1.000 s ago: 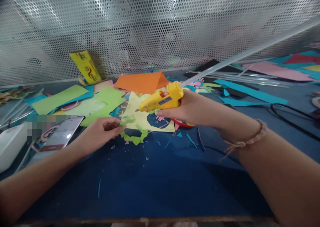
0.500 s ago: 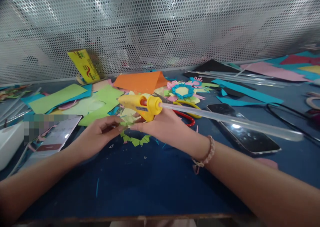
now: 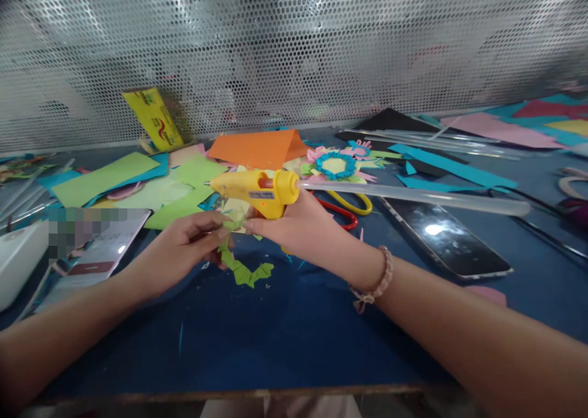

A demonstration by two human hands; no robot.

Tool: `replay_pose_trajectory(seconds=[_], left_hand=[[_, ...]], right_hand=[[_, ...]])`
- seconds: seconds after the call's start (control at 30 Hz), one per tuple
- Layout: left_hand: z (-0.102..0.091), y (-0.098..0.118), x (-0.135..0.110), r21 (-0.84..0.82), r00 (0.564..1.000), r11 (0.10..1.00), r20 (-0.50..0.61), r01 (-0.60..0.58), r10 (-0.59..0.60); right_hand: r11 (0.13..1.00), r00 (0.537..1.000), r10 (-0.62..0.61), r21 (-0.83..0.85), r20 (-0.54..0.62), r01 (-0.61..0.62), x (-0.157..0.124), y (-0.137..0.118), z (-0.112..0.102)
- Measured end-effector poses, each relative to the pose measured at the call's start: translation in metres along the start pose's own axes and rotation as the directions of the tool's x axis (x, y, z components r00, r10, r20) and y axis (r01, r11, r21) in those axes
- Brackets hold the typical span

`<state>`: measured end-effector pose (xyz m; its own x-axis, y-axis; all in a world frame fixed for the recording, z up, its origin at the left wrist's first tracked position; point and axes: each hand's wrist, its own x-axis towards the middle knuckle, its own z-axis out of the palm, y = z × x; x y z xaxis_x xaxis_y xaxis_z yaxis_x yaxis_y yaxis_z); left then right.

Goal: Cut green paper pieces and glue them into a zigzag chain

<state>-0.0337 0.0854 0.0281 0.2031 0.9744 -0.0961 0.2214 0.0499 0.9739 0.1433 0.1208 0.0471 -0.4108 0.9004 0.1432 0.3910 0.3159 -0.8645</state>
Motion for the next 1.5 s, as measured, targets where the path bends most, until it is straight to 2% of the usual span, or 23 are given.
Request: replay_pose_trajectory(seconds=[0.2,0.4,0.63,0.83,1.0,1.17,1.5], left_hand=[[0.0,0.001,0.0,0.017,1.0,1.0,0.011,0.004,-0.004],[-0.001,0.001,-0.002,0.074,1.0,0.997,0.029,-0.004,0.002],[-0.001,0.003,-0.001,0.144,0.998,0.99,0.055,0.0,-0.008],[-0.004,-0.002,0.0,0.394,1.0,0.919,-0.017,0.004,0.003],[-0.008,-0.004,0.0,0.554,0.999,0.832,-0.035,0.034,-0.017],[-0.011,-0.006,0.002,0.667,0.999,0.744,-0.036,0.028,-0.006],[-0.012,-0.012,0.003,0.71,0.997,0.703,-0.019,-0.036,0.07]], right_hand=[[1.0,1.0,-0.018,0.0,0.002,0.018,0.0,0.004,-0.002],[0.996,0.999,-0.045,0.074,-0.006,0.045,0.0,0.005,0.0],[0.999,0.999,-0.04,0.015,-0.005,0.04,0.0,0.004,0.0],[0.988,0.998,-0.033,-0.148,0.062,0.042,-0.001,0.007,-0.005],[0.955,0.985,0.061,-0.297,0.164,-0.01,0.0,0.01,-0.03],[0.941,0.954,-0.004,-0.322,0.3,0.105,0.005,0.016,-0.049],[0.859,0.91,-0.128,-0.415,0.393,0.3,0.009,0.03,-0.042]])
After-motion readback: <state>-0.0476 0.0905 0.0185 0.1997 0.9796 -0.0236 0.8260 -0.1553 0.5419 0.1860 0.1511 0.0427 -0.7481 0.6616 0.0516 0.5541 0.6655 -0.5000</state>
